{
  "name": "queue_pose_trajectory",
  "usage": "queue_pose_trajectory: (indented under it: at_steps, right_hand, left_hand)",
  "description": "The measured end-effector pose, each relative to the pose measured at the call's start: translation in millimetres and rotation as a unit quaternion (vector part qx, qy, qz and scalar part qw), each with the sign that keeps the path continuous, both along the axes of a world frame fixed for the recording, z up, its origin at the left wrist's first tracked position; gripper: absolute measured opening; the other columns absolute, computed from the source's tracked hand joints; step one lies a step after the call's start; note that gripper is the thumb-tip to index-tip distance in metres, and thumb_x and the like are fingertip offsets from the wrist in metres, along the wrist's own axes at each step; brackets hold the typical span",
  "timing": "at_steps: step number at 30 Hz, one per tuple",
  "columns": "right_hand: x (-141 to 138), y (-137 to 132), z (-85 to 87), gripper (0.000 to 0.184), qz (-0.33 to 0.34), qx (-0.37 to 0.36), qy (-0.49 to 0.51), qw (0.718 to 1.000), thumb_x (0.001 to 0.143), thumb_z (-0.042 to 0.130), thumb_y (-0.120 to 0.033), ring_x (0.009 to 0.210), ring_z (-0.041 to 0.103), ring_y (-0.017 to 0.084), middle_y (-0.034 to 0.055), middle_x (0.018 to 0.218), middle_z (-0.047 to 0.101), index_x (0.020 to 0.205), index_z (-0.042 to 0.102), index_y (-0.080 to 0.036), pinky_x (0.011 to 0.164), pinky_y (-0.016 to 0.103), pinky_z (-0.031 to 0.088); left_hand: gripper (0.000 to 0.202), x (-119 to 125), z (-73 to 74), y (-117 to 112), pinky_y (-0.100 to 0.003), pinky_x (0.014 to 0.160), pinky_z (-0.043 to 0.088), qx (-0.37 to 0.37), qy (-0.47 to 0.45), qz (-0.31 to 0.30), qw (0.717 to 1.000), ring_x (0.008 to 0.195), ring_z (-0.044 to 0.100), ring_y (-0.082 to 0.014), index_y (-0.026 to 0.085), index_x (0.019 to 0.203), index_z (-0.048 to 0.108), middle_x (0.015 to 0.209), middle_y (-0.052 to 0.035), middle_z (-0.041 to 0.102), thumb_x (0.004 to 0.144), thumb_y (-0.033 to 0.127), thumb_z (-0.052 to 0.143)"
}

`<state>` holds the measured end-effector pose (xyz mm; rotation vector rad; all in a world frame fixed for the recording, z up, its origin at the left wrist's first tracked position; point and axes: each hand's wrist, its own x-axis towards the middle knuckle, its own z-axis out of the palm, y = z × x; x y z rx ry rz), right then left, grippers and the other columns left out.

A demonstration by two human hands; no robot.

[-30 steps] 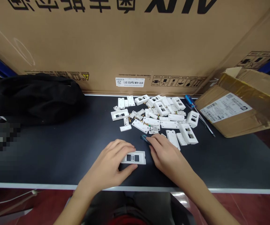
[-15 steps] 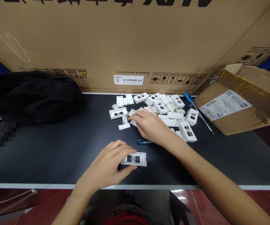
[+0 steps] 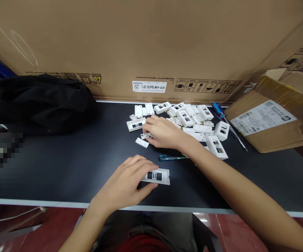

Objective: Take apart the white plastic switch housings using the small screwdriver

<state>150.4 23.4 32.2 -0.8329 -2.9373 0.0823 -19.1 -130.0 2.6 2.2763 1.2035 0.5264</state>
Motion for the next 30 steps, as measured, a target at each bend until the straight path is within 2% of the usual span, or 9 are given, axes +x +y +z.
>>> queue_pose_trajectory:
  at_steps: [6,12,17,20,24,27,30]
  right_hand:
    - [8.0,-6.6,14.2,0.012,-0.043,-0.083,0.020,0.995,0.087,0.068,-0.021,0.084,0.059,0.019,0.0059,0.098,0.071,0.098,0.068,-0.017,0.071,0.030,0.034]
    - [11.4,-16.7,9.1,0.016,-0.050,-0.070,0.030,0.996,0.086,0.071,-0.023,0.080,0.062,0.019,0.0043,0.090,0.073,0.100,0.069,-0.016,0.071,0.029,0.036]
    - [18.6,-6.3,9.7,0.020,-0.072,-0.070,0.060,0.993,0.093,0.066,-0.033,0.086,0.065,0.020,0.0066,0.098,0.074,0.101,0.070,-0.015,0.074,0.031,0.040]
    - [27.3,10.7,9.1,0.019,-0.110,-0.026,0.073,0.991,0.096,0.058,-0.026,0.094,0.065,0.023,0.0102,0.102,0.073,0.103,0.071,-0.014,0.080,0.033,0.043]
    - [35.3,28.1,4.1,0.029,-0.098,-0.021,0.043,0.994,0.092,0.055,-0.015,0.109,0.064,0.025,0.0133,0.118,0.072,0.116,0.071,-0.011,0.090,0.035,0.044]
    - [33.8,31.9,1.0,0.035,-0.086,-0.043,0.034,0.995,0.089,0.055,-0.011,0.109,0.064,0.024,0.0130,0.120,0.072,0.120,0.071,-0.011,0.091,0.035,0.045]
    - [28.8,33.7,0.0,0.032,-0.088,-0.051,0.024,0.994,0.087,0.055,-0.009,0.102,0.065,0.023,0.0107,0.113,0.074,0.112,0.074,-0.014,0.084,0.034,0.045]
  left_hand:
    - [0.032,0.6,0.1,-1.3,-0.043,0.103,0.048,0.005,-0.003,-0.003,1.000,0.122,0.056,-0.0240,0.026,0.128,0.059,0.128,-0.0030,0.068,0.097,0.033,0.065]
    - [0.041,-0.3,-1.9,-1.6,-0.050,0.110,0.046,0.026,0.007,0.034,0.999,0.135,0.047,-0.0293,0.024,0.133,0.056,0.143,-0.0089,0.057,0.097,0.043,0.063]
    - [0.044,-1.4,-4.2,-1.4,-0.056,0.117,0.041,0.016,0.026,0.064,0.998,0.147,0.036,-0.0318,0.024,0.137,0.053,0.151,-0.0100,0.050,0.100,0.049,0.056]
    - [0.045,-1.8,-6.6,-2.4,-0.058,0.120,0.038,0.019,0.033,0.068,0.997,0.153,0.028,-0.0328,0.025,0.138,0.052,0.156,-0.0092,0.045,0.101,0.050,0.055]
    - [0.047,-2.3,-8.3,-3.4,-0.061,0.120,0.037,0.014,0.047,0.066,0.997,0.156,0.023,-0.0342,0.026,0.140,0.050,0.161,-0.0079,0.041,0.101,0.052,0.054]
    - [0.049,-2.4,-8.3,-3.0,-0.060,0.120,0.037,0.007,0.055,0.057,0.997,0.157,0.021,-0.0335,0.026,0.141,0.049,0.161,-0.0074,0.042,0.101,0.054,0.053]
    - [0.050,-1.9,-7.9,-1.9,-0.059,0.122,0.036,0.013,0.059,0.049,0.997,0.157,0.022,-0.0323,0.026,0.141,0.050,0.160,-0.0072,0.043,0.100,0.055,0.054]
